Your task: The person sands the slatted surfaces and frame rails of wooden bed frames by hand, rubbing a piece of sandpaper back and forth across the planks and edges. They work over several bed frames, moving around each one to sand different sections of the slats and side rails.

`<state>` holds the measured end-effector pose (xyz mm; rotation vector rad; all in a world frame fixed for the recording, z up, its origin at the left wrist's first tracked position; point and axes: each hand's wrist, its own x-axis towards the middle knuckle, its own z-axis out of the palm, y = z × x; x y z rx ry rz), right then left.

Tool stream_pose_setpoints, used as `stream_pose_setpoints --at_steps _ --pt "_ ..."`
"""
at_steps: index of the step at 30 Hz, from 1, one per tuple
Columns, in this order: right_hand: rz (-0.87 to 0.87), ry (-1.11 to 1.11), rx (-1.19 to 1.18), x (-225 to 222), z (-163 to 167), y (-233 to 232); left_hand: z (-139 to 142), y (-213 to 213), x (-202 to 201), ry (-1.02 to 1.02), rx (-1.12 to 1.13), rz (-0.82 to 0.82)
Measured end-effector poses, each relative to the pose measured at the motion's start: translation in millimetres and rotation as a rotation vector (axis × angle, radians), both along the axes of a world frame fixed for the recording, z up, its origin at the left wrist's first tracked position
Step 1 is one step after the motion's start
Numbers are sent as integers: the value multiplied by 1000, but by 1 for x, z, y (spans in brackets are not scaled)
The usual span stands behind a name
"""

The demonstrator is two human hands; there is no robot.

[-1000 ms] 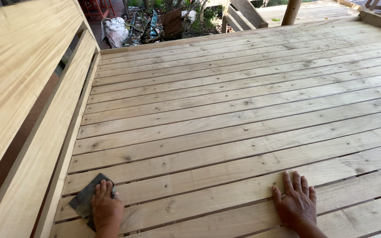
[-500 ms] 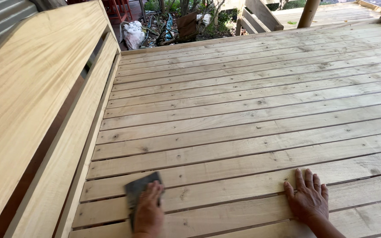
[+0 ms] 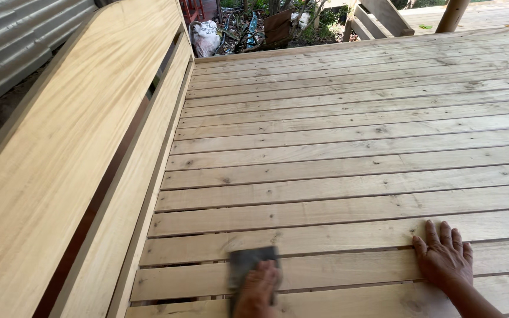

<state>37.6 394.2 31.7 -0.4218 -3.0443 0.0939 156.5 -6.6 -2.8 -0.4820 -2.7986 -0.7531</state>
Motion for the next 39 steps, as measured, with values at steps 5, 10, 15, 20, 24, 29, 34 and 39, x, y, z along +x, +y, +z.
stream_pose_setpoints --at_steps 5,10,15,20,24,29,34,39 --pt "10 66 -8 18 1 -3 33 -128 18 -33 -184 759" --pt "47 48 12 34 -1 -29 57 -51 18 -335 -363 358" --pt "106 2 85 46 -2 -59 47 88 8 -154 -61 -212" --pt "154 -24 18 68 0 -34 10 70 4 -66 -82 -365" --pt "88 30 -30 82 -3 -4 14 -71 -14 896 -789 -98" --pt "74 41 -64 80 -21 10 12 -27 -26 752 -573 -42" --pt "122 154 -231 72 -38 23 -1 82 -26 870 -440 -321" --pt "154 144 -744 66 -40 62 -40 177 -38 704 -331 -657"
